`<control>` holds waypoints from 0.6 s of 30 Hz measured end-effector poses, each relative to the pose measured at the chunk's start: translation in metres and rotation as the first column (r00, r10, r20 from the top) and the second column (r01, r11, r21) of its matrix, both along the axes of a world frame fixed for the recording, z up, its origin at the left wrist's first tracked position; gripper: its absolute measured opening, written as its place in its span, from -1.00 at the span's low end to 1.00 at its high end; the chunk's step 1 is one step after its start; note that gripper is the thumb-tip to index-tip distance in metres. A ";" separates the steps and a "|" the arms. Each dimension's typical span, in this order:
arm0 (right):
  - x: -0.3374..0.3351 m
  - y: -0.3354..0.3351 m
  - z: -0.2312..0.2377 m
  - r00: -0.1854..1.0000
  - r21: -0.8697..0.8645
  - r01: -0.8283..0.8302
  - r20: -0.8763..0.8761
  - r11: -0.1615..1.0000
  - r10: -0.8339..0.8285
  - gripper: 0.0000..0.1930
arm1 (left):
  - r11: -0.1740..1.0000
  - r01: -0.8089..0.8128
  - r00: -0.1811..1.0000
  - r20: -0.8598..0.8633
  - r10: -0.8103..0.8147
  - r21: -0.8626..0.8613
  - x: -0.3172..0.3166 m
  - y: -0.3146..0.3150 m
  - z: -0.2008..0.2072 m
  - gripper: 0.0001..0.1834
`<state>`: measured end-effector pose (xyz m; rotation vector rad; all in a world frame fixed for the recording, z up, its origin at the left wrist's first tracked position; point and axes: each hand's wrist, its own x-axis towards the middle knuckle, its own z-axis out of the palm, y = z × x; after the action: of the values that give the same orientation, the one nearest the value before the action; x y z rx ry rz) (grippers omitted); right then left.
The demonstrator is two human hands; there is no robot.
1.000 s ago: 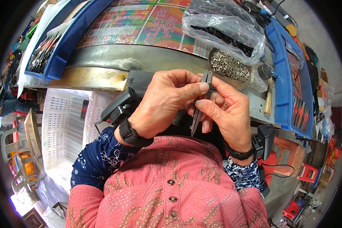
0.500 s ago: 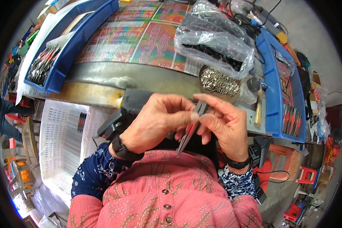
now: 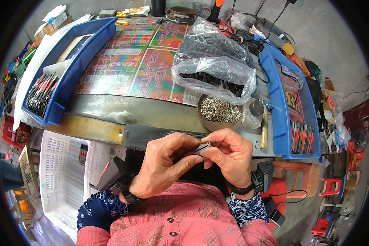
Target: The person repeatedly picks small black plastic components and metal pins from trays on a cluttered workbench, inserts the pins into the components, and places the assembled units into a blue tray. The person handles the items one at a time and repeats the cycle throughout the clip.
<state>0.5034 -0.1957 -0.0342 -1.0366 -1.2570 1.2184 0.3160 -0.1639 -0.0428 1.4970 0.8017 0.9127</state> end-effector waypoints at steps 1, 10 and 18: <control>-0.002 0.001 -0.001 1.000 0.011 0.007 -0.013 1.000 -0.007 -0.82 | 0.997 -0.024 0.999 -0.023 0.025 0.067 0.000 0.000 0.000 -0.74; 0.025 0.025 0.026 0.923 0.009 0.038 0.382 0.999 -0.038 -0.90 | 0.916 -0.020 0.972 -0.206 0.111 0.402 -0.007 0.011 0.000 -0.76; 0.072 0.114 0.027 0.253 0.529 0.006 0.821 0.849 -0.513 -0.88 | 0.899 -0.011 0.971 -0.209 0.114 0.438 -0.014 0.023 0.000 -0.77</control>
<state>0.5754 -0.0822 -0.0075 -1.6291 -2.0057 -0.1871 0.3015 -0.1412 -0.0427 2.0071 0.8526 1.0242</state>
